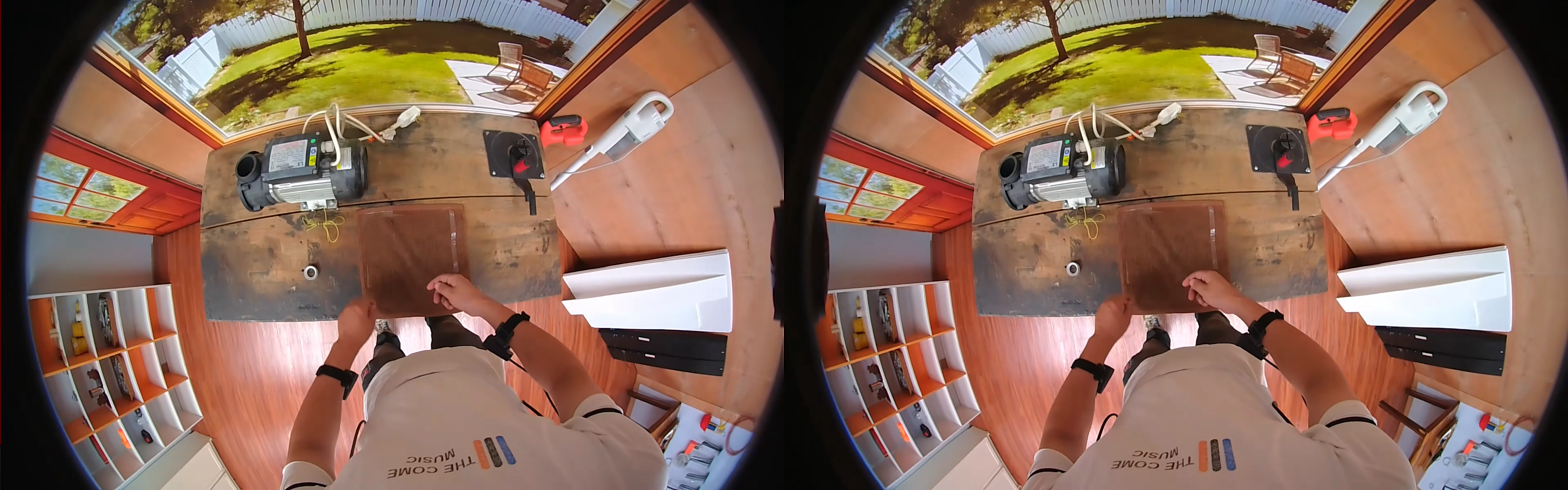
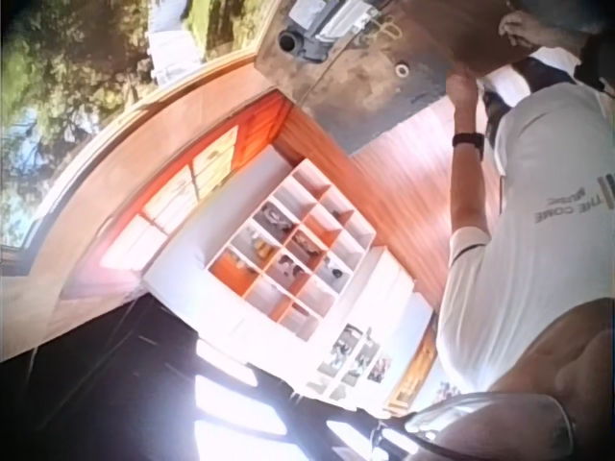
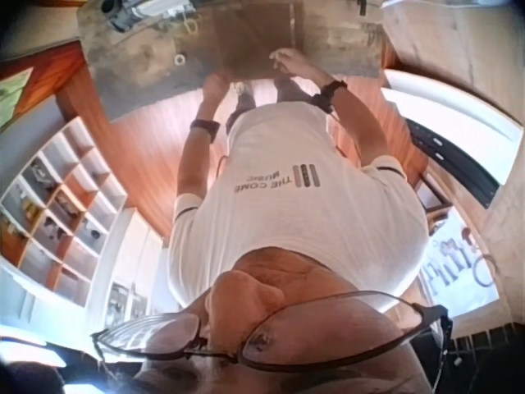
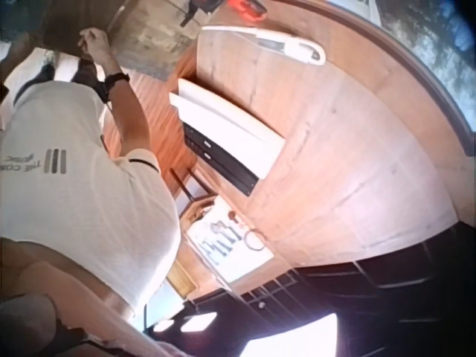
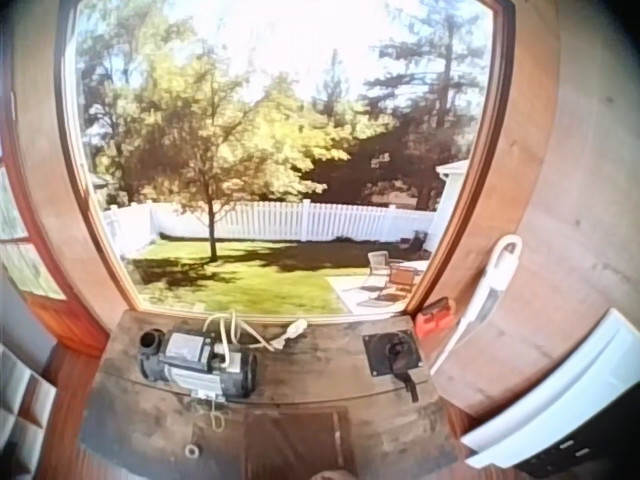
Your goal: The recorder performs several steps to repair an electronic device, including soldering and cleaning components.
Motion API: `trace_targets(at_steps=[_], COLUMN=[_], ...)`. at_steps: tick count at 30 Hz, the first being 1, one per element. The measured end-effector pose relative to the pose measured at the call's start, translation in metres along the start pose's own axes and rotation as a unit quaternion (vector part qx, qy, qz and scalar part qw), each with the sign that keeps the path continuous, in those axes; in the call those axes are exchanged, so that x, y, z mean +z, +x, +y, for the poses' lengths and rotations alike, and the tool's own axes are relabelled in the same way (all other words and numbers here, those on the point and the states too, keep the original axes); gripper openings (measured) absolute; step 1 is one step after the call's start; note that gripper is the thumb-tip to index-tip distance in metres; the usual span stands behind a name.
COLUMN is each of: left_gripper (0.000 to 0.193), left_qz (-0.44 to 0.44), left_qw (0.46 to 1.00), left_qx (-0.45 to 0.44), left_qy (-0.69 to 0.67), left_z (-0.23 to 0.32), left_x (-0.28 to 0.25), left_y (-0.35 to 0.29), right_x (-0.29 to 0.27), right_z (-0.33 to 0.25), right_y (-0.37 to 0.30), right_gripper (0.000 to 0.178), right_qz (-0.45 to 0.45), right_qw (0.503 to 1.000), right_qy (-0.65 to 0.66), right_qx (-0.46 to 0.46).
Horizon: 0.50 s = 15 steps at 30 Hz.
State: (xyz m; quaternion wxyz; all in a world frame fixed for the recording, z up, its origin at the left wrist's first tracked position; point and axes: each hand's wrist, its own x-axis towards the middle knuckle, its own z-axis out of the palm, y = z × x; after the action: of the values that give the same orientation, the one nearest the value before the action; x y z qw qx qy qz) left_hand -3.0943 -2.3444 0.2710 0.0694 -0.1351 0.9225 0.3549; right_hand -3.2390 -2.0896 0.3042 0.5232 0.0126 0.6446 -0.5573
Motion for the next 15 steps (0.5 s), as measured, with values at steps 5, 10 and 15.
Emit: trace_targets(at_steps=[5,10,15], left_gripper=[0.009,0.015,0.016], left_qz=[0.076,0.036,0.006], left_qw=[0.994,0.994,0.99], left_qx=[0.037,0.048,0.047], left_qy=[0.068,0.094,0.131], left_z=[-0.029,-0.027,-0.027], left_x=[0.007,0.007,0.01], left_y=[0.026,0.043,0.047], right_x=[0.008,0.03,0.071], right_z=[0.008,0.016,0.016], right_y=[0.019,0.05,0.08], right_gripper=[0.016,0.019,0.029], right_qz=[0.027,0.018,-0.044], right_qw=[0.972,0.909,0.852], right_qy=[-0.215,-0.319,-0.421], right_qx=[-0.087,-0.267,-0.309])
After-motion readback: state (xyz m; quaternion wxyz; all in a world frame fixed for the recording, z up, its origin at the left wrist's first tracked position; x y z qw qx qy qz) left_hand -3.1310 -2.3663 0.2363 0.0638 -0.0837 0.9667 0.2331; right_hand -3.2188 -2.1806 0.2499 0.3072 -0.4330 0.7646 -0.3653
